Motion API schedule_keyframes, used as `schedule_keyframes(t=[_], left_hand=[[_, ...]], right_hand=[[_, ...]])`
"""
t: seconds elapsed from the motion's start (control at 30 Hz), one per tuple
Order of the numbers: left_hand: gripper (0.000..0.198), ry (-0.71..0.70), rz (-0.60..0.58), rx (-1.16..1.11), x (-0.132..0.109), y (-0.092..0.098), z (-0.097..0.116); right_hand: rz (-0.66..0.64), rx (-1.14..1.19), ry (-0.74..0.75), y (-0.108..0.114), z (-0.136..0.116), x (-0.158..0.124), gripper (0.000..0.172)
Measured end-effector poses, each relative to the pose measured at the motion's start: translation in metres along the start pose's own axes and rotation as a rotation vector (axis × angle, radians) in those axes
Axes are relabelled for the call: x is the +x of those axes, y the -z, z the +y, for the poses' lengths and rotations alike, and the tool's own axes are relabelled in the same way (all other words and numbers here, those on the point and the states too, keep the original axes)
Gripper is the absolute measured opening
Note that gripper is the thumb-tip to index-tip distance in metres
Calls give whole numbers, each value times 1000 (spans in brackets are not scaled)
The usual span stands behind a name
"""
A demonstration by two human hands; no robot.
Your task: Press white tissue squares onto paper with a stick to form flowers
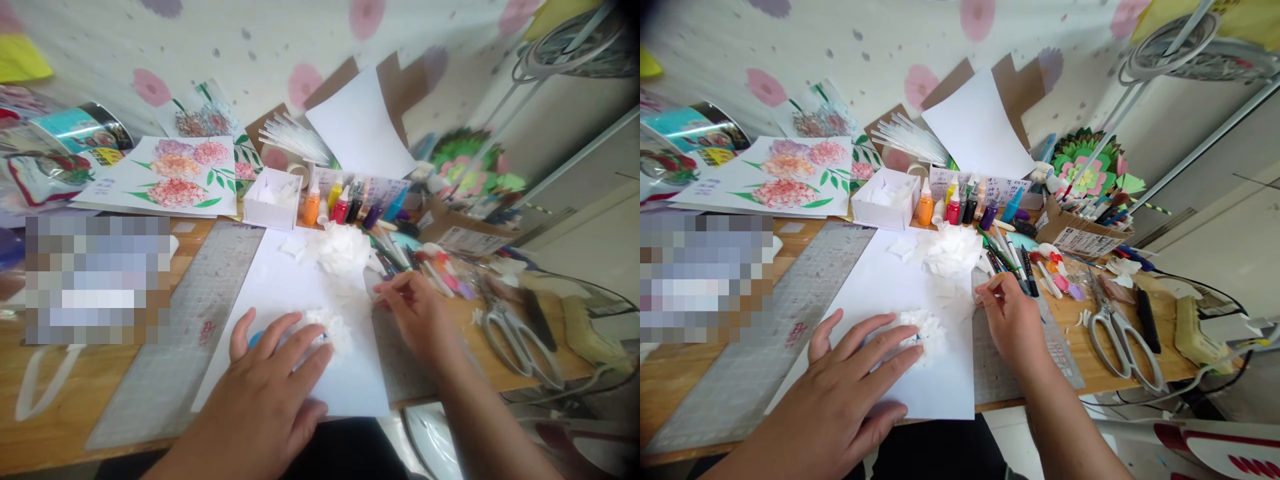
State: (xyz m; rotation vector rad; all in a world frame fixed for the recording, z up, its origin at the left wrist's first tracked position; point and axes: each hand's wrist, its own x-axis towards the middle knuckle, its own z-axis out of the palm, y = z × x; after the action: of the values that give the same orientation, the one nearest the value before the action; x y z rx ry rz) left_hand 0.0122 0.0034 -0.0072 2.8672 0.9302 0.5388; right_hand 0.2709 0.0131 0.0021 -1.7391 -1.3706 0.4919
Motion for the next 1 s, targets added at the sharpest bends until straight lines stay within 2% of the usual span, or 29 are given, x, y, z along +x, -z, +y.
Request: schedule_keyframes(t=[0.13,0.23,0.3,0.37,0.47,0.57,0.67,0.83,1.0], left_hand=[[43,12,1,-29,0,0,0],[39,52,26,-71,1,0,3],[37,73,36,-102,1,-1,4],[35,86,32,-118,1,-1,5],[34,98,18,-131,1,1,5],[33,99,2,-145,1,2,5],[31,96,-6,-147,0,2,4],[31,89,11,-141,0,2,5],[32,87,2,-146,1,4,5]], right_hand=[[55,323,-3,4,-10,-1,24],[20,423,72,5,-28,-7,19],[-71,392,142,3,-40,-14,16],[-155,242,220,-4,-50,-21,12],[-209,-1,352,-15,-56,-27,7],[-239,-72,433,-19,-53,-28,7],[-210,-47,476,-16,-49,-28,7],[-93,142,512,-15,-49,-27,5],[-104,61,574,-25,-47,-25,8]])
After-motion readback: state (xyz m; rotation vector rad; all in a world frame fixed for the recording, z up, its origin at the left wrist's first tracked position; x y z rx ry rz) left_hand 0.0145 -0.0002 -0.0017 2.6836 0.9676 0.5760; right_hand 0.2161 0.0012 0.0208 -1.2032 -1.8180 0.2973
